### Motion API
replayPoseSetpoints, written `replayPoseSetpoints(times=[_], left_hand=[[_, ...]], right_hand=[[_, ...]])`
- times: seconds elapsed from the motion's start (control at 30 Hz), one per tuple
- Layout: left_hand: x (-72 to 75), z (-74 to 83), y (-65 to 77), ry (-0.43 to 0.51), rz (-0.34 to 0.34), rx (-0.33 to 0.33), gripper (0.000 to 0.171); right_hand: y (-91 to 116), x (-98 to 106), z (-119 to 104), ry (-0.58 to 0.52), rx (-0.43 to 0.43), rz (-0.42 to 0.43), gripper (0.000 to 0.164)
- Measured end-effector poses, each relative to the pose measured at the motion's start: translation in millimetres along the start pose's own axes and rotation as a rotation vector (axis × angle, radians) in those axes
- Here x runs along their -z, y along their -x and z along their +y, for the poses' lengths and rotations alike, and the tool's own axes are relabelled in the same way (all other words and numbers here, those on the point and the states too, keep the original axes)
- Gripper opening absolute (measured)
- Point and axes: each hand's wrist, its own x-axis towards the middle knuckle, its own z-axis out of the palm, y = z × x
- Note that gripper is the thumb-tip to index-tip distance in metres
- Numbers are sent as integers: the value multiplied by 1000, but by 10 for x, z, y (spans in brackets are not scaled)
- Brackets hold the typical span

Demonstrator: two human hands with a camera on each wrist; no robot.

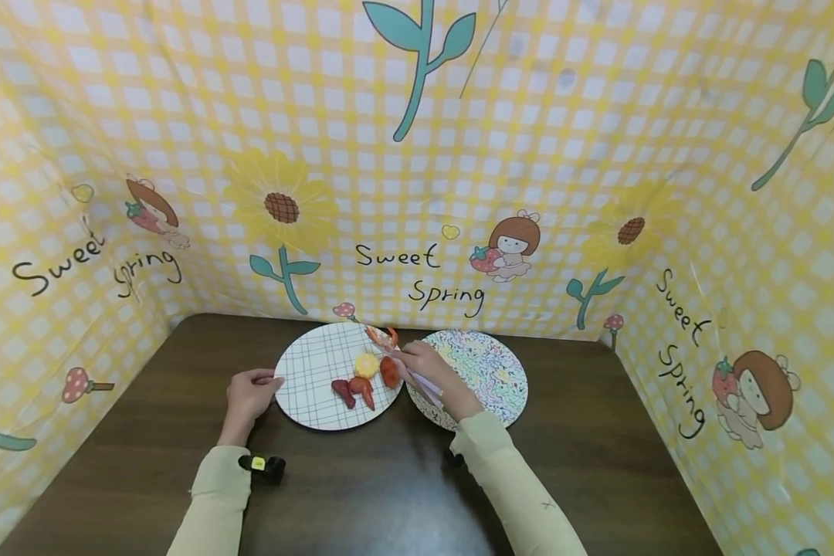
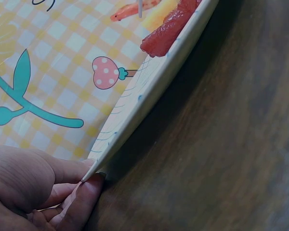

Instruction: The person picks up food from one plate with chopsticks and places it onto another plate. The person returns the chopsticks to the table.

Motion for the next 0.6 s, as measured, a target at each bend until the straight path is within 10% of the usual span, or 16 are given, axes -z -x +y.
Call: replayPoseSetpoints(times=[0.6], left_hand=[[-5,-19,-13,1,6,0,32]], right_hand=[[-284,-168,-144,-123,-131,-189,24]])
